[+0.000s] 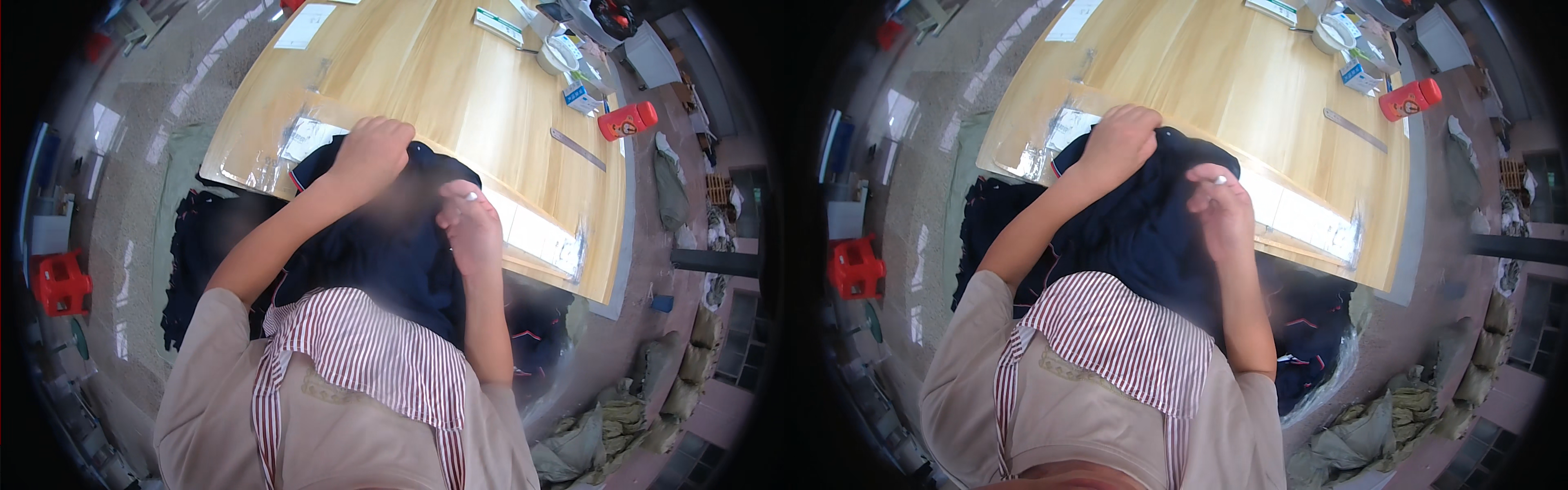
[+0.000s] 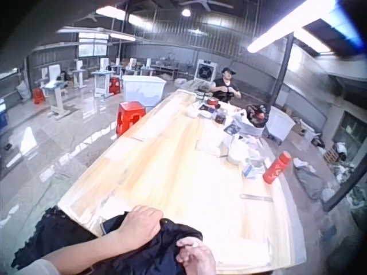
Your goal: The recorder uses a ruler and a white marking pen to mark measurements on navy blue shirts on a wooden table.
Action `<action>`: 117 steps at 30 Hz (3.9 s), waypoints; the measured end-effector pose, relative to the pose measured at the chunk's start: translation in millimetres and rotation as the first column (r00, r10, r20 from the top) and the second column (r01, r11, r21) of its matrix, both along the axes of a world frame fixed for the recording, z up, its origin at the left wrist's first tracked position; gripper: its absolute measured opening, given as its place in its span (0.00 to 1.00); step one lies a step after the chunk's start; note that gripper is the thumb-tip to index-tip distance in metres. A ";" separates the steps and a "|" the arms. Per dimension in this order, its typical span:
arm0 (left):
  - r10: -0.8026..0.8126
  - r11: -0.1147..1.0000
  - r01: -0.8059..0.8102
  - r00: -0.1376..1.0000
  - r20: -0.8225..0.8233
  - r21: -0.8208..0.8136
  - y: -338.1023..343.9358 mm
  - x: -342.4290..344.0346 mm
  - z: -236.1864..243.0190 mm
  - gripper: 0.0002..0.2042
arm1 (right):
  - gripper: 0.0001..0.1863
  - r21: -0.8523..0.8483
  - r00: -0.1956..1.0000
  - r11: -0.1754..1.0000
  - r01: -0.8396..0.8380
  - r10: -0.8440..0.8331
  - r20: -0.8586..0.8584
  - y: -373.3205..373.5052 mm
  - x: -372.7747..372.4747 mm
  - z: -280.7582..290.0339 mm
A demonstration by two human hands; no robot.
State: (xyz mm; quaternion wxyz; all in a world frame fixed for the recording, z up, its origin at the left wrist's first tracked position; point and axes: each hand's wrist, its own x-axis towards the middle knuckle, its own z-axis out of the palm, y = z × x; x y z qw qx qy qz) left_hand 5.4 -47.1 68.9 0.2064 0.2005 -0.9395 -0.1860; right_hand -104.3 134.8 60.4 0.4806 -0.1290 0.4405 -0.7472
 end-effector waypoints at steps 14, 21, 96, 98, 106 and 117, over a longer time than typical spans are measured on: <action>-0.358 0.655 0.460 0.888 -0.290 0.600 48.6 60.8 78.8 0.18 | 0.12 0.138 0.744 0.845 -0.517 0.523 -0.416 38.6 55.2 84.3; -0.510 0.574 0.425 0.854 -0.100 0.700 60.7 53.3 51.2 0.18 | 0.14 0.110 0.655 0.821 -0.560 0.520 -0.548 73.3 36.9 97.9; 0.000 0.972 0.078 0.942 -0.334 0.221 -76.0 86.0 -69.2 0.04 | 0.10 0.029 -0.090 0.923 0.383 0.068 -0.994 -25.7 -13.3 -50.5; -0.011 0.985 0.065 0.948 -0.319 0.161 -76.5 86.0 -73.5 0.04 | 0.09 0.036 -0.103 0.925 0.379 0.081 -0.991 -25.1 -13.4 -49.8; 0.023 0.987 0.042 0.921 -0.389 0.157 -69.4 88.8 -65.8 0.07 | 0.09 0.033 -0.064 0.925 0.378 0.062 -0.996 -19.0 -16.2 -52.8; -0.123 0.991 0.133 0.953 -0.278 0.019 42.7 26.4 -71.9 0.14 | 0.10 0.021 -0.020 0.949 0.315 0.028 -0.999 -17.1 -15.8 -49.1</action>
